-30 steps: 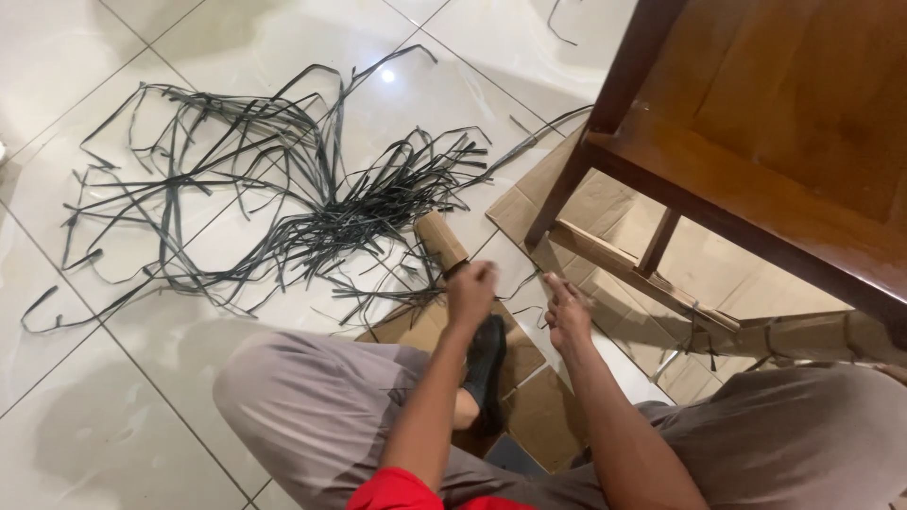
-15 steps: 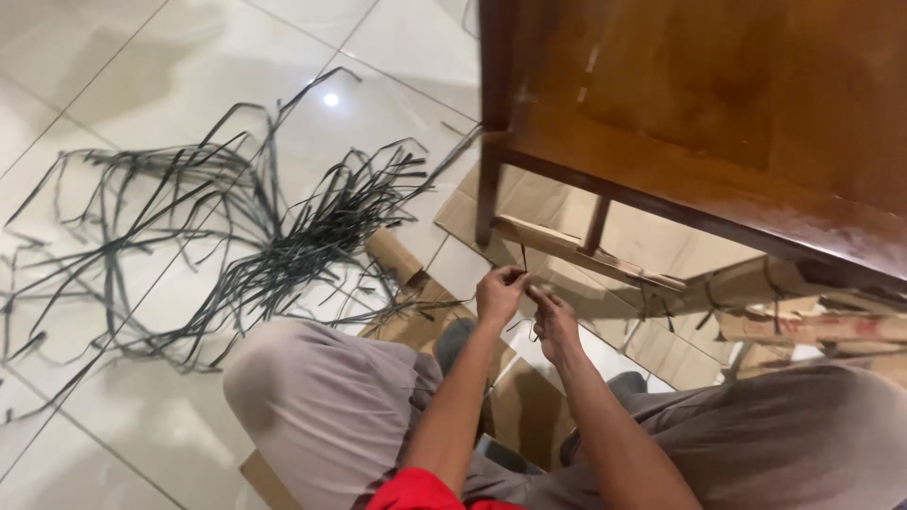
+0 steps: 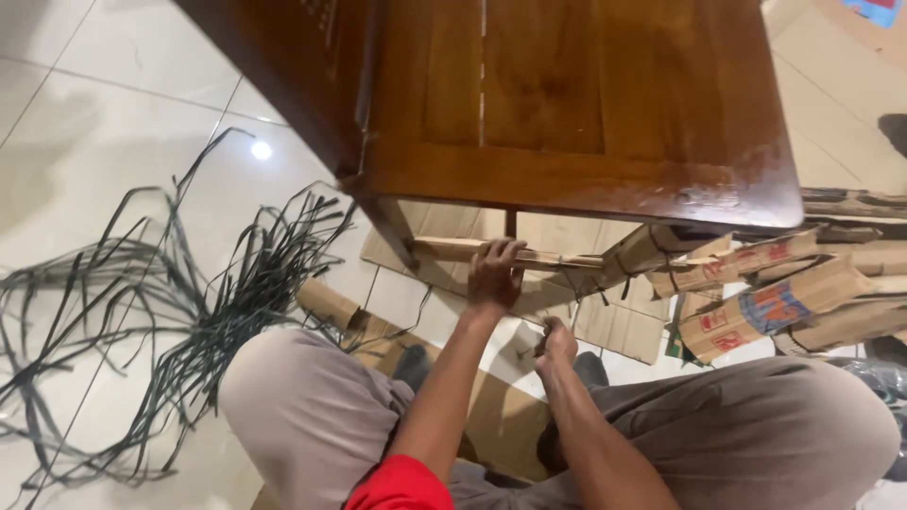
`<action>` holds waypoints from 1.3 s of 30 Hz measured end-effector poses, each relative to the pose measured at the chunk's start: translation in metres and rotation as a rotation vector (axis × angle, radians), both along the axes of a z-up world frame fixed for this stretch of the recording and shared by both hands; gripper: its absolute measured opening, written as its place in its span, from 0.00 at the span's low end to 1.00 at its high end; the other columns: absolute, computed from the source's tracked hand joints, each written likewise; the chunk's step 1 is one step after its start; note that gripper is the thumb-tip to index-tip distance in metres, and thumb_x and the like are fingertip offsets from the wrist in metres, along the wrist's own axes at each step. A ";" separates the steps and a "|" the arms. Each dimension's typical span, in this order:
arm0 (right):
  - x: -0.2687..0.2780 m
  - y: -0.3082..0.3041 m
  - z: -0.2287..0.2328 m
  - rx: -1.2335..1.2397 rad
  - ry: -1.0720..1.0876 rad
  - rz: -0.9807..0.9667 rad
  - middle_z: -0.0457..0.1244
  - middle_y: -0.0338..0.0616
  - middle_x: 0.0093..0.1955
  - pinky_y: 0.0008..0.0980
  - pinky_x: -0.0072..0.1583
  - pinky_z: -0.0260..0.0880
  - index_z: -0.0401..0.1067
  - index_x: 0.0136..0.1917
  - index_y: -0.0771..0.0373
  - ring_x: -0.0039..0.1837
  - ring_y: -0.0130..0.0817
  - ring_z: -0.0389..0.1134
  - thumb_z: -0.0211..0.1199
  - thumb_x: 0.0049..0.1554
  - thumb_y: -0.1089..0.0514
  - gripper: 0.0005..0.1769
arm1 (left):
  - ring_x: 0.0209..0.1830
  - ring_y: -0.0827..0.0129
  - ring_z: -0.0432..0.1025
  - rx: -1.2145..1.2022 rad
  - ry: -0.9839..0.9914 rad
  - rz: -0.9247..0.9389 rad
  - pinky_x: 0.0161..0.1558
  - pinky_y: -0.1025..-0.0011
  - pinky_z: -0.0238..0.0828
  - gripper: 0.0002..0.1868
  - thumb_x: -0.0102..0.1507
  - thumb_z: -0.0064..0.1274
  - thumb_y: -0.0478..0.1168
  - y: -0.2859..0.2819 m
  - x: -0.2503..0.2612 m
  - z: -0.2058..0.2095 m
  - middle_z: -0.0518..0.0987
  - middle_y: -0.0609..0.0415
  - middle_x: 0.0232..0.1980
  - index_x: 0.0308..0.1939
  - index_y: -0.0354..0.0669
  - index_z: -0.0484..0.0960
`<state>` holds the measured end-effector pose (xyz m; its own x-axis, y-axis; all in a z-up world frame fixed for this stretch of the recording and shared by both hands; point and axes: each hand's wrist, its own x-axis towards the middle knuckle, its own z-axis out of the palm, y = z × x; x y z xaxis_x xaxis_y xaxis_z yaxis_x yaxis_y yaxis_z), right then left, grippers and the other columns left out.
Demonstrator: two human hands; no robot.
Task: Wrapping the legs of a wooden chair with cardboard and securing them with plastic ties
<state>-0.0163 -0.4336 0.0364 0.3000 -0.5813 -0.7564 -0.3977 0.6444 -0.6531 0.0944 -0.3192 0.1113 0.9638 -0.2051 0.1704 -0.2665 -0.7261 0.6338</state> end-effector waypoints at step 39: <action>0.091 -0.005 -0.019 0.504 -0.337 0.051 0.49 0.32 0.25 0.24 0.30 0.43 0.62 0.29 0.52 0.28 0.28 0.48 0.49 0.48 0.65 0.09 | 0.62 0.35 0.68 0.052 0.188 -0.355 0.69 0.30 0.52 0.22 0.68 0.45 0.58 -0.009 0.049 -0.008 0.77 0.47 0.61 0.59 0.51 0.71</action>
<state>0.0744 -0.4382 0.0174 0.5893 -0.1544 -0.7930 -0.2608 0.8927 -0.3676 0.1429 -0.3278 0.1033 0.8451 -0.5341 -0.0214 -0.3894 -0.6426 0.6599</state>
